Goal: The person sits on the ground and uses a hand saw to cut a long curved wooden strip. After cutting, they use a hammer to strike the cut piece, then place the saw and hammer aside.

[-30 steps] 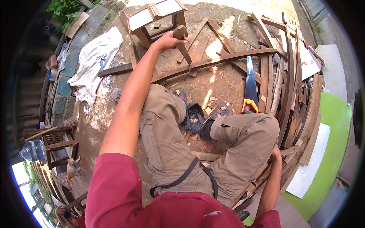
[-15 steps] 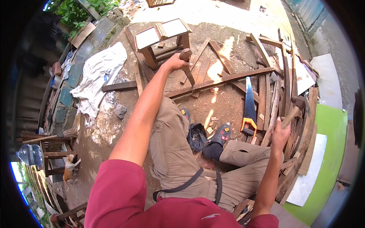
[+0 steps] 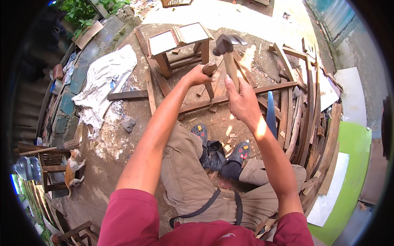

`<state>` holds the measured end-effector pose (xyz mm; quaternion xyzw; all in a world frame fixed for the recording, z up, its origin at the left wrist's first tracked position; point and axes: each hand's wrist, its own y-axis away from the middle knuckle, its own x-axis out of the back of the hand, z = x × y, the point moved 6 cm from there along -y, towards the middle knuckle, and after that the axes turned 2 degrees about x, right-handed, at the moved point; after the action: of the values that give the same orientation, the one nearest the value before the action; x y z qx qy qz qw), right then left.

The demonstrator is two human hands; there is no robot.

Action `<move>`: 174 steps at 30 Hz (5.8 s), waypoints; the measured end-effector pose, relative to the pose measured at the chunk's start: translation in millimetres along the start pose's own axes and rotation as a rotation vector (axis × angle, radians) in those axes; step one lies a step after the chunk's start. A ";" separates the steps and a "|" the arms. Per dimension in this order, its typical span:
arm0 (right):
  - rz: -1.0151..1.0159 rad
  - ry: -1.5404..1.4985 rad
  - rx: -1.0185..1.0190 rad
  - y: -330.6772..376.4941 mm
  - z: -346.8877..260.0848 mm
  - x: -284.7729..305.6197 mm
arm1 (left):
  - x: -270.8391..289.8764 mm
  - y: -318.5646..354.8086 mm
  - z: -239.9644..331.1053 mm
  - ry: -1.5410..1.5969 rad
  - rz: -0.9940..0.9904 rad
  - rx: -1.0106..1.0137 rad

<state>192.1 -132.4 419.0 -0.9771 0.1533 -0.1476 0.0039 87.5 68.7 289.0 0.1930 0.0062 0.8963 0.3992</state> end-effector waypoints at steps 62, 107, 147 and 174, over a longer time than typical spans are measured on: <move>0.009 0.221 0.099 -7.3 -6.7 14.4 | -24.1 -9.9 -7.5 -0.112 0.059 -0.083; -0.159 0.468 -0.158 -13.8 10.2 7.7 | -31.2 -12.9 -17.8 -0.190 0.137 -0.162; -0.151 0.352 -0.059 -14.9 6.1 31.2 | -41.9 -4.2 -16.1 -0.045 0.041 -0.100; 0.118 -0.384 -0.263 93.3 82.4 14.9 | -55.5 -7.1 -12.1 0.186 0.304 -0.219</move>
<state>201.7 -228.8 339.5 -0.9686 0.2247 0.0628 -0.0857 122.0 35.5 257.7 0.0637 -0.0836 0.9554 0.2759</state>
